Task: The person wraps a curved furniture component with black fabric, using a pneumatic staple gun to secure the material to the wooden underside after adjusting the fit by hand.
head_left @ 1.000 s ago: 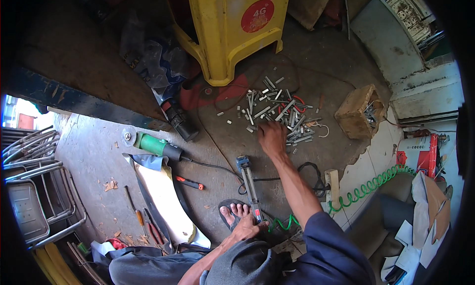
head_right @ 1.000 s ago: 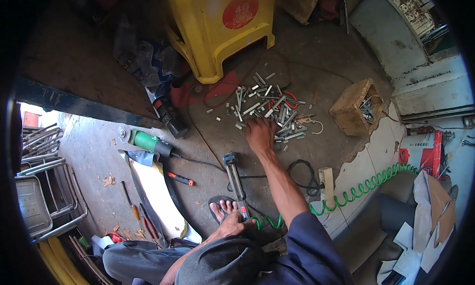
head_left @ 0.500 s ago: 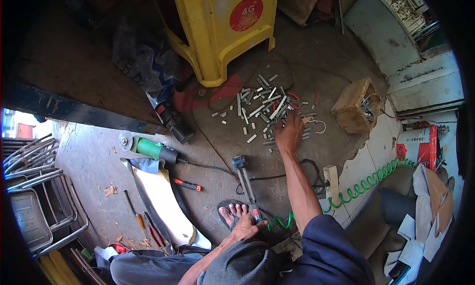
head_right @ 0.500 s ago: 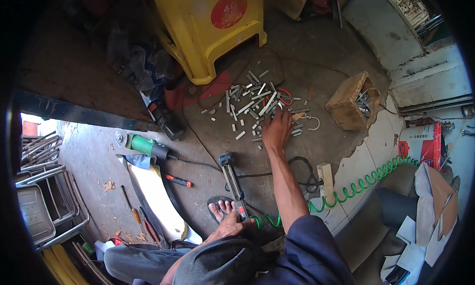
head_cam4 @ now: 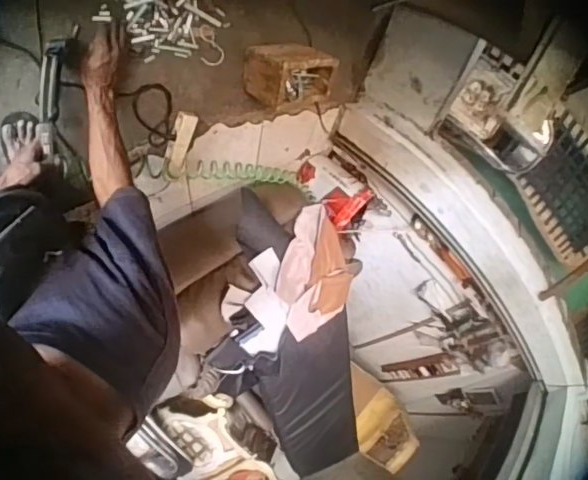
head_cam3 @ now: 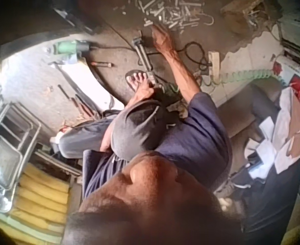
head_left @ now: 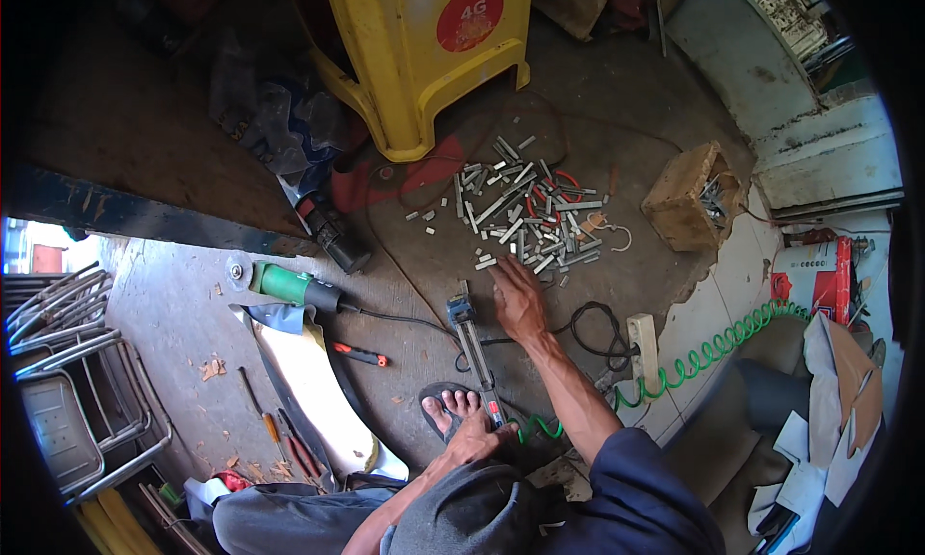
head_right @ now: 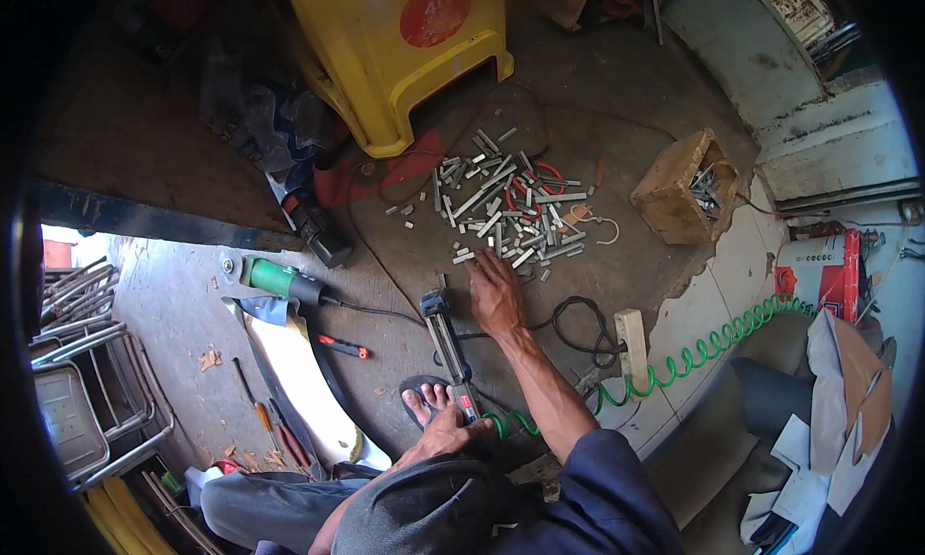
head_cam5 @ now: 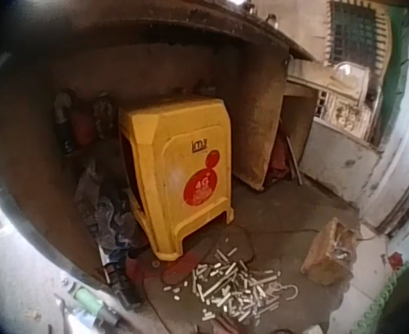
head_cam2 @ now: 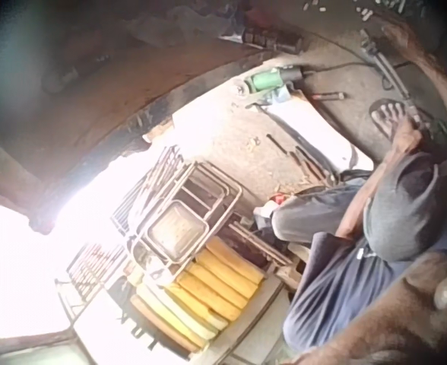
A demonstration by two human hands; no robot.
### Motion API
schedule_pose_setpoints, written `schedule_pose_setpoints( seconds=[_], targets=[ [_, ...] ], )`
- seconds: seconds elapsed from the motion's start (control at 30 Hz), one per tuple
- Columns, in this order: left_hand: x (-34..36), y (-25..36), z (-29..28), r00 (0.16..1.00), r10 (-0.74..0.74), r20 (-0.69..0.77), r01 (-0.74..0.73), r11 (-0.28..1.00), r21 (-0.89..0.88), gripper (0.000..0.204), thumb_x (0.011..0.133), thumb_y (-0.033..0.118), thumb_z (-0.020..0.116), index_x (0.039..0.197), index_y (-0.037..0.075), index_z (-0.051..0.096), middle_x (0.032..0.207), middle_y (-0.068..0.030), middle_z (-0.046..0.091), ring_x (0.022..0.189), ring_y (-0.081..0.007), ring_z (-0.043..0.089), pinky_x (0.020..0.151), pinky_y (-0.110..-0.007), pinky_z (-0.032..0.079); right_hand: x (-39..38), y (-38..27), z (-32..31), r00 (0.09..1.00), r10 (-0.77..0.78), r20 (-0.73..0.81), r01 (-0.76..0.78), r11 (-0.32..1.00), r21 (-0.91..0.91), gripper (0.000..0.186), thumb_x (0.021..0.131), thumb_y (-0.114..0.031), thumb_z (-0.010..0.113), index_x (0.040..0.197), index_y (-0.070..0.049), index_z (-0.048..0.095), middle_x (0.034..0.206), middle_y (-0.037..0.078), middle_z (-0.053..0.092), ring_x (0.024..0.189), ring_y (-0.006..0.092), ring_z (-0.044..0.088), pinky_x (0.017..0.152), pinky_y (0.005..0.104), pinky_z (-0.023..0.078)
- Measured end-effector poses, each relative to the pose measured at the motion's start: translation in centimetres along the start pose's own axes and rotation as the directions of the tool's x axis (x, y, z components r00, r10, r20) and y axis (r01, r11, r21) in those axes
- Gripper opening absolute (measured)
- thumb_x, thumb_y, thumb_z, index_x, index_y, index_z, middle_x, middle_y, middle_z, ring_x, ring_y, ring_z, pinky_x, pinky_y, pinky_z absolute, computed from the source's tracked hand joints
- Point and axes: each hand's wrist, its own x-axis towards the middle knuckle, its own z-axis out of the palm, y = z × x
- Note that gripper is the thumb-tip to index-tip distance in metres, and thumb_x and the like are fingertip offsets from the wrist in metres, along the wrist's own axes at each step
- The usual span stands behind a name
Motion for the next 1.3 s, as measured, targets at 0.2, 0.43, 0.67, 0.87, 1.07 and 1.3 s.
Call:
schedule_pose_setpoints(
  seconds=[0.2,0.43,0.67,0.87,1.07,1.3],
  targets=[
    [-0.3,0.3,-0.2,1.0,-0.004,-0.018,0.005,0.998,0.062,0.123,0.079,0.075,0.066,0.155,-0.013,0.026,0.162,-0.0323,0.023,0.154,-0.0453,0.007,0.122,-0.058,-0.014,1.3,3.5,-2.3,0.935,0.281,-0.219,-0.287,0.958,0.002,0.037,0.084,-0.001,0.064,0.121,-0.002,0.068,0.118,0.021,0.067,0.105,0.0408,0.062,0.095,0.0507,0.048],
    [-0.4,0.2,0.0,0.999,-0.033,-0.01,0.033,0.999,-0.009,0.125,0.077,0.078,0.065,0.155,-0.012,0.026,0.162,-0.0332,0.023,0.155,-0.0455,0.004,0.116,-0.066,-0.019,1.6,7.7,-3.0,0.768,0.475,-0.431,-0.583,0.796,-0.161,0.036,0.088,-0.015,0.07,0.123,-0.008,0.068,0.11,0.02,0.062,0.102,0.041,0.059,0.091,0.0506,0.047],
    [-0.1,0.0,0.5,0.999,-0.026,-0.032,0.028,0.997,0.069,0.127,0.078,0.081,0.06,0.156,-0.012,0.023,0.164,-0.0328,0.019,0.155,-0.0467,-0.001,0.113,-0.068,-0.023,1.2,7.8,-2.8,0.763,0.541,-0.353,-0.579,0.816,0.0,0.034,0.087,-0.014,0.074,0.12,-0.008,0.069,0.11,0.018,0.063,0.106,0.0395,0.059,0.093,0.049,0.047],
    [0.0,-0.5,0.9,0.997,0.0,-0.071,0.003,0.999,0.032,0.126,0.079,0.079,0.061,0.156,-0.012,0.022,0.165,-0.0336,0.015,0.155,-0.047,-0.004,0.113,-0.067,-0.023,-0.1,7.3,-4.4,0.863,0.461,-0.209,-0.416,0.881,0.227,0.045,0.088,-0.012,0.072,0.132,-0.007,0.064,0.119,0.018,0.068,0.115,0.0364,0.062,0.1,0.045,0.049],
    [-1.0,-0.4,-0.9,0.998,0.059,0.021,-0.052,0.963,-0.264,0.125,0.083,0.071,0.065,0.155,-0.017,0.013,0.162,-0.0407,0.009,0.155,-0.0489,-0.009,0.116,-0.061,-0.023,-0.6,15.4,-12.5,0.276,0.637,-0.72,-0.57,0.711,0.411,0.057,0.095,-0.034,0.071,0.139,-0.001,0.056,0.13,0.023,0.062,0.117,0.0326,0.062,0.1,0.0425,0.048],
    [-0.9,-0.3,-1.3,0.999,0.026,0.042,-0.013,0.959,-0.283,0.084,0.09,0.054,0.072,0.146,-0.004,0.047,0.161,-0.0427,0.002,0.154,-0.0474,-0.014,0.123,-0.052,-0.01,1.4,25.7,-26.2,0.337,0.939,0.06,-0.271,0.035,0.962,0.061,0.094,-0.037,0.063,0.143,-0.004,0.047,0.149,0.02,0.049,0.128,0.0418,0.055,0.102,0.0678,0.044]
  ],
)
